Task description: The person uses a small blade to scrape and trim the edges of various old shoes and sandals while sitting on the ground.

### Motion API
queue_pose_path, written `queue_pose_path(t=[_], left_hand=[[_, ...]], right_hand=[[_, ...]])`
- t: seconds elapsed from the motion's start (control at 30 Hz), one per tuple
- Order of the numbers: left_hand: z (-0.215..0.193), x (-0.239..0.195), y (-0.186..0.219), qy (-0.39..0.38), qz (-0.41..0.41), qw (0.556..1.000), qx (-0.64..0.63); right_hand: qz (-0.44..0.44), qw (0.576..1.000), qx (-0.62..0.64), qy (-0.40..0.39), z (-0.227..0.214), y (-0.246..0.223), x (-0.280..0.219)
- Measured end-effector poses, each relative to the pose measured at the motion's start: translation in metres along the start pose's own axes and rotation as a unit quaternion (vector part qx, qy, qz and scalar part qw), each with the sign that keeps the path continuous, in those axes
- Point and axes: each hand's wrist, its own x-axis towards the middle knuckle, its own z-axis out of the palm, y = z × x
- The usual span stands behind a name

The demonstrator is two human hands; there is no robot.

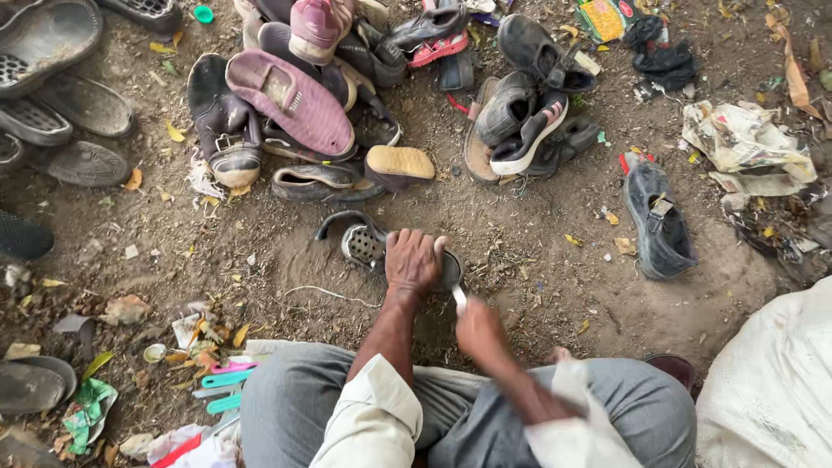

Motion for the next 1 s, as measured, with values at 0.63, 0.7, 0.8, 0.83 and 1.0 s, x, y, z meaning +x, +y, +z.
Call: queue_pose_path(t=[0.63, 0.7, 0.8, 0.83, 1.0], left_hand=[[0.002, 0.012, 0.002, -0.006, -0.072, 0.997, 0.033], [-0.012, 0.020, 0.010, -0.075, -0.124, 0.988, 0.059], [-0.033, 0.040, 0.026, -0.215, -0.238, 0.944, 0.074], [-0.040, 0.043, 0.029, -0.234, -0.274, 0.931, 0.063], [-0.055, 0.045, 0.031, -0.224, -0.155, 0.959, 0.079]], right_hand=[[0.088, 0.990, 0.103, -0.048, 0.057, -0.014, -0.001], [0.081, 0.989, 0.109, -0.050, 0.058, -0.019, 0.024], [0.035, 0.994, 0.098, -0.015, 0.047, -0.020, 0.056], [0.012, 0.996, 0.086, -0.007, 0.042, -0.019, 0.062], [-0.016, 0.996, -0.023, -0.084, 0.011, -0.023, 0.079]])
